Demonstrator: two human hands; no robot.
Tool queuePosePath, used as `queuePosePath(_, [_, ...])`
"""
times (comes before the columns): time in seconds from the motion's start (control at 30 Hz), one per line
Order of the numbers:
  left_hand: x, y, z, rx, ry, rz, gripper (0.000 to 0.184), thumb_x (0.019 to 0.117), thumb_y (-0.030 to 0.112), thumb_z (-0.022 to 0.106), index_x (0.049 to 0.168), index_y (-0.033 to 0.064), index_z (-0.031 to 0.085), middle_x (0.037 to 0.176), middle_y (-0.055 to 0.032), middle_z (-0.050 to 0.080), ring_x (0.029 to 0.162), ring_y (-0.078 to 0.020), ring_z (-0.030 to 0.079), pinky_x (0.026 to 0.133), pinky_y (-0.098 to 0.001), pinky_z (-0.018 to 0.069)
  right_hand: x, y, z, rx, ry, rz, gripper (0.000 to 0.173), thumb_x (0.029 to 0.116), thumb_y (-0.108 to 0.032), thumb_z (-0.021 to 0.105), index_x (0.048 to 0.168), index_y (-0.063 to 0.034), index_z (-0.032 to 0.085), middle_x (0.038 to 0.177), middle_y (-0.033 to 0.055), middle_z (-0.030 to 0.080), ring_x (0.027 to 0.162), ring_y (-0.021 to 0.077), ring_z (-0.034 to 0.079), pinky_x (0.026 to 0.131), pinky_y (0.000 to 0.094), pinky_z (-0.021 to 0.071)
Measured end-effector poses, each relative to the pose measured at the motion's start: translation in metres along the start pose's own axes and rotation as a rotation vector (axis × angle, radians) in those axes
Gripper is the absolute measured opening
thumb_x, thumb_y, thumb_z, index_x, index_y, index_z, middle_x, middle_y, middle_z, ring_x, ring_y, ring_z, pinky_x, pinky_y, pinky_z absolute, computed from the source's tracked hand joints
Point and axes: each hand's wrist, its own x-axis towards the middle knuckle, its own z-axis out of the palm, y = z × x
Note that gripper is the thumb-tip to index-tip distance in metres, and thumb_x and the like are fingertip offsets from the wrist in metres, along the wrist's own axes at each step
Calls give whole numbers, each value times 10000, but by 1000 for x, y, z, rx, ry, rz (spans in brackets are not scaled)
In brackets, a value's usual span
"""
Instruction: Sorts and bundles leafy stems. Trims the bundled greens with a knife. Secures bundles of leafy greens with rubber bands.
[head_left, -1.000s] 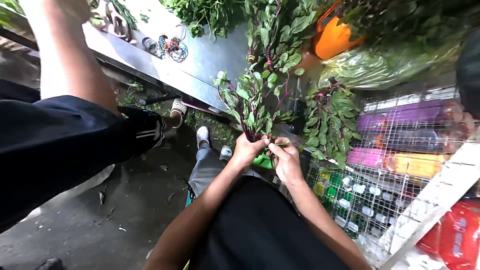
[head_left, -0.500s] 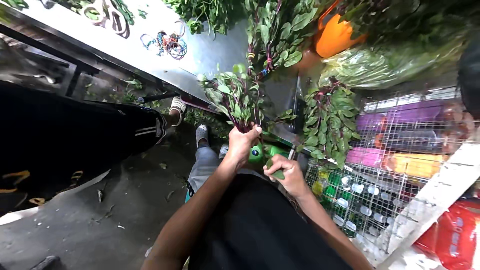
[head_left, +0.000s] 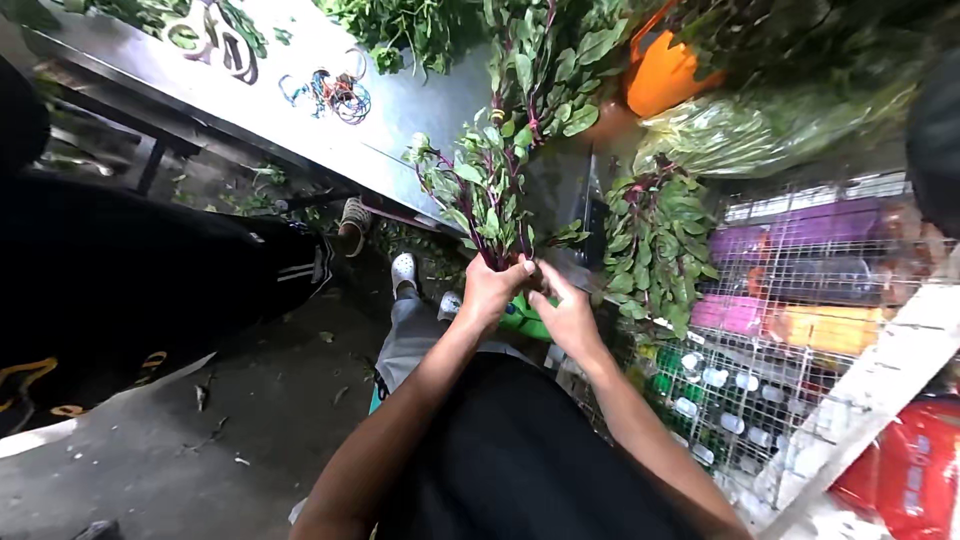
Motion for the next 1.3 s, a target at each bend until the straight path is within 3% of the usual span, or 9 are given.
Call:
queuePosePath(0.07, [4, -2, -5, 62, 20, 16, 236, 875, 25, 776, 1058, 13, 627, 750, -63, 635, 555, -111, 539, 522, -256, 475, -4, 6, 2, 99, 51, 73, 289, 1001, -151, 621, 1220, 24, 691, 985, 81, 752, 844, 119, 728, 790, 292, 622])
queuePosePath(0.13, [8, -7, -17, 144, 3, -10, 261, 917, 100, 762, 1113, 14, 612, 785, -62, 641, 592, -119, 572, 568, -271, 518, -16, 8, -2, 237, 166, 8, 261, 1015, -102, 582, 1179, 82, 670, 883, 67, 731, 713, 115, 703, 677, 279, 624])
queuePosePath(0.33, [11, -29, -31, 49, -86, -118, 220, 974, 173, 700, 1096, 27, 588, 649, 1, 543, 509, -84, 498, 527, -243, 479, -20, -12, -10, 468, 343, -286, 189, 1043, -58, 539, 1138, 27, 679, 846, -5, 727, 695, 102, 695, 671, 287, 630])
queuePosePath(0.6, [4, -36, -23, -165, -226, -193, 297, 1103, 334, 400, 939, 108, 504, 612, 60, 472, 496, -55, 472, 516, -215, 469, -23, -19, 16, 413, 295, -183, 271, 1014, -62, 587, 1207, 113, 663, 829, 44, 686, 591, 66, 629, 518, 226, 579])
queuePosePath(0.8, [4, -42, -21, -75, -92, -252, 172, 1058, 202, 574, 947, 80, 524, 574, 46, 423, 457, -70, 425, 493, -232, 451, -39, -61, -38, 549, 372, -421, 210, 1072, -176, 531, 1172, -111, 705, 784, -55, 666, 580, 58, 596, 522, 235, 552])
queuePosePath(0.97, [-4, -25, -25, -39, -164, -217, 118, 964, 55, 640, 901, 62, 540, 552, 40, 458, 453, -78, 456, 498, -250, 472, -15, -43, -40, 524, 464, -407, 210, 1057, -97, 532, 1184, -74, 698, 767, -36, 667, 585, 79, 622, 537, 259, 579])
queuePosePath(1.17, [-28, 9, -55, 292, -348, -135, 79, 923, 148, 696, 957, 95, 648, 681, 49, 620, 511, -45, 536, 492, -223, 483, 19, -10, -62, 413, 636, -383, 230, 1063, -72, 481, 1203, -25, 658, 788, -42, 680, 633, 105, 666, 605, 304, 614])
queuePosePath(1.23, [-30, 21, -57, 578, -331, -110, 111, 949, 197, 662, 982, 92, 657, 724, 32, 616, 550, -56, 551, 527, -256, 496, 40, 13, -76, 208, 673, -311, 278, 1057, -107, 520, 1263, 47, 625, 869, 16, 688, 696, 118, 688, 655, 310, 628])
queuePosePath(1.3, [-31, 32, -56, 848, -308, -102, 165, 963, 224, 632, 1010, 67, 657, 786, -33, 625, 668, -130, 597, 644, -369, 519, 56, 30, -94, -98, 594, -75, 409, 1051, -223, 563, 1383, 15, 586, 1196, 134, 691, 1042, 200, 700, 913, 383, 594])
